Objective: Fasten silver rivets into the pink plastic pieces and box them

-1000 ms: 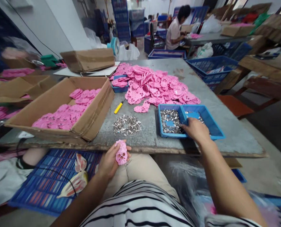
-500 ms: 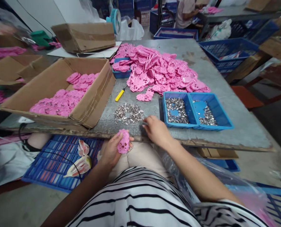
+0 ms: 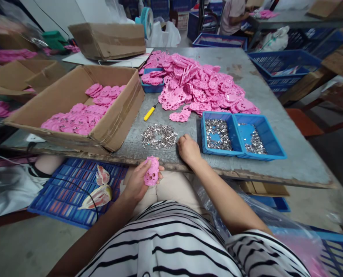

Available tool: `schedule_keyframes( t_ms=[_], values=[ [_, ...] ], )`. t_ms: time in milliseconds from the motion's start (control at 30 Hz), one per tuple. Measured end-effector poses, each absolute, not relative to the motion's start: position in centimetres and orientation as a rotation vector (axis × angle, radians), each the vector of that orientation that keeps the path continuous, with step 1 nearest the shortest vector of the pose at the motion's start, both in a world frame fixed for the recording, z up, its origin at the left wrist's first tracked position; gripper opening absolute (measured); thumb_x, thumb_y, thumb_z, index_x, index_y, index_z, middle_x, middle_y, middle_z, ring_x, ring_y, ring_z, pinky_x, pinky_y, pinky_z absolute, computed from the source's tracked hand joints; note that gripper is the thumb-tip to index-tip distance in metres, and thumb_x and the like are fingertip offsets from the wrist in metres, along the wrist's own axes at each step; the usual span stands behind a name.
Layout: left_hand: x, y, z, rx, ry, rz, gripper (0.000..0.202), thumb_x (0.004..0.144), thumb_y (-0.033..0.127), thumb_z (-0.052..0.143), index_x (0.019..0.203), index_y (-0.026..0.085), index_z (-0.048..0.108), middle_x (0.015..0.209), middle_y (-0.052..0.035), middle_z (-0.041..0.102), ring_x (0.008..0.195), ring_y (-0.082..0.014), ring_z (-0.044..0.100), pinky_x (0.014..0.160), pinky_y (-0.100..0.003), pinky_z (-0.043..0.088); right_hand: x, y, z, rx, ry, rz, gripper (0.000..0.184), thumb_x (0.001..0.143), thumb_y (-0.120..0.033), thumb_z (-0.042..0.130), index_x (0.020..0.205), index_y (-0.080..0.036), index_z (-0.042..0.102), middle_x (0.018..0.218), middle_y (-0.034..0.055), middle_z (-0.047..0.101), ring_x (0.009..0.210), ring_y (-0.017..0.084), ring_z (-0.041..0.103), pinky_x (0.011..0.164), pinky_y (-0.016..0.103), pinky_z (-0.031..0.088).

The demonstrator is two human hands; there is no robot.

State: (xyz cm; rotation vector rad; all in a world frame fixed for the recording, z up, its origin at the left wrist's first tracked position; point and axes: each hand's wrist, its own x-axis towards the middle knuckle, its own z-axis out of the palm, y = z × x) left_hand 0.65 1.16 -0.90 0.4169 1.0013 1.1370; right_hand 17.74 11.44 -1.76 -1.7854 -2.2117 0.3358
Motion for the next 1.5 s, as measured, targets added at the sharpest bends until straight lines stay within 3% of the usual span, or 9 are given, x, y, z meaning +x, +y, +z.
schedule_keyframes(
  t_ms=[167, 300, 400, 533, 867, 1033, 1233, 1367, 1500],
  values=[
    [0.6, 1.2, -0.8, 0.434, 1.006, 1.142, 0.05, 0.065, 0.048, 0.078, 0.094, 0.012, 0.058, 0.068, -0.005, 0.069, 0.05, -0.0144, 0.062, 0.04, -0.022, 0.045, 18.4, 11.0, -1.9, -1.71, -2.068, 0.451, 0.011, 0.083, -0.014, 0.048, 0.079, -0.016, 0.058, 0.086, 0.0106, 0.064, 0.076, 0.02, 0.06, 0.069, 0.03, 0.046],
    [1.2, 1.8, -0.4, 0.426, 1.008, 1.16, 0.047, 0.058, 0.035, 0.083, 0.09, 0.014, 0.056, 0.071, -0.0028, 0.068, 0.052, -0.0121, 0.06, 0.044, -0.021, 0.044, 18.0, 9.6, -1.5, -1.454, -1.783, 0.942, 0.015, 0.084, -0.032, 0.054, 0.078, -0.019, 0.056, 0.059, -0.002, 0.053, 0.05, 0.012, 0.048, 0.049, 0.025, 0.04],
    [2.2, 2.4, 0.1, 0.408, 0.976, 1.188, 0.044, 0.056, 0.024, 0.082, 0.09, 0.014, 0.056, 0.072, -0.0016, 0.067, 0.055, -0.0117, 0.06, 0.047, -0.021, 0.045, 17.2, 8.2, -0.9, -1.107, -1.475, 1.335, 0.025, 0.074, -0.042, 0.069, 0.073, -0.019, 0.059, 0.069, -0.0006, 0.057, 0.057, 0.011, 0.05, 0.052, 0.025, 0.043],
    [3.2, 2.9, 0.5, 0.388, 0.919, 1.185, 0.041, 0.054, 0.024, 0.082, 0.084, 0.013, 0.057, 0.067, 0.0008, 0.061, 0.054, -0.0115, 0.058, 0.046, -0.022, 0.043, 16.7, 6.9, 0.0, -0.997, -1.49, 1.385, 0.027, 0.069, -0.045, 0.076, 0.067, -0.02, 0.064, 0.084, 0.003, 0.06, 0.079, 0.015, 0.058, 0.074, 0.03, 0.05],
    [2.9, 2.3, 0.7, 0.378, 0.908, 1.199, 0.042, 0.049, 0.022, 0.082, 0.081, 0.015, 0.056, 0.06, 0.0034, 0.058, 0.052, -0.0099, 0.055, 0.044, -0.021, 0.042, 16.8, 6.5, 0.0, -0.886, -1.393, 1.713, 0.028, 0.07, -0.042, 0.078, 0.072, -0.018, 0.064, 0.087, 0.0002, 0.057, 0.06, 0.008, 0.056, 0.058, 0.026, 0.051],
    [2.9, 2.3, 1.2, 0.387, 1.006, 1.263, 0.042, 0.048, 0.021, 0.081, 0.082, 0.015, 0.056, 0.063, 0.0039, 0.057, 0.05, -0.0085, 0.053, 0.041, -0.02, 0.04, 16.8, 6.3, -0.1, -0.924, -1.422, 1.658, 0.028, 0.068, -0.042, 0.079, 0.073, -0.018, 0.065, 0.09, 0.0028, 0.06, 0.069, 0.01, 0.055, 0.058, 0.023, 0.046],
    [3.3, 2.3, 1.3, 0.456, 1.193, 1.381, 0.031, 0.051, 0.015, 0.07, 0.079, 0.016, 0.056, 0.063, 0.0041, 0.058, 0.047, -0.0074, 0.052, 0.039, -0.018, 0.039, 16.5, 5.7, -0.1, -0.993, -1.326, 1.598, 0.032, 0.065, -0.046, 0.079, 0.079, -0.02, 0.069, 0.089, 0.002, 0.062, 0.062, 0.009, 0.049, 0.052, 0.022, 0.038],
    [3.2, 2.0, 1.2, 0.523, 1.248, 1.343, 0.03, 0.054, 0.014, 0.069, 0.081, 0.016, 0.056, 0.064, 0.0047, 0.057, 0.047, -0.007, 0.052, 0.039, -0.017, 0.04, 16.6, 6.1, 0.8, -1.06, -1.492, 1.489, 0.032, 0.065, -0.048, 0.078, 0.066, -0.019, 0.065, 0.076, 0.0015, 0.061, 0.067, 0.013, 0.053, 0.063, 0.028, 0.042],
    [3.1, 1.8, 1.1, 0.5, 1.15, 1.335, 0.036, 0.056, 0.019, 0.075, 0.086, 0.016, 0.056, 0.065, 0.0048, 0.057, 0.048, -0.0079, 0.053, 0.04, -0.018, 0.041, 16.7, 6.1, 1.6, -1.117, -1.59, 1.49, 0.032, 0.069, -0.046, 0.075, 0.06, -0.019, 0.062, 0.067, 0.0011, 0.059, 0.064, 0.014, 0.051, 0.063, 0.029, 0.041]
  ],
)
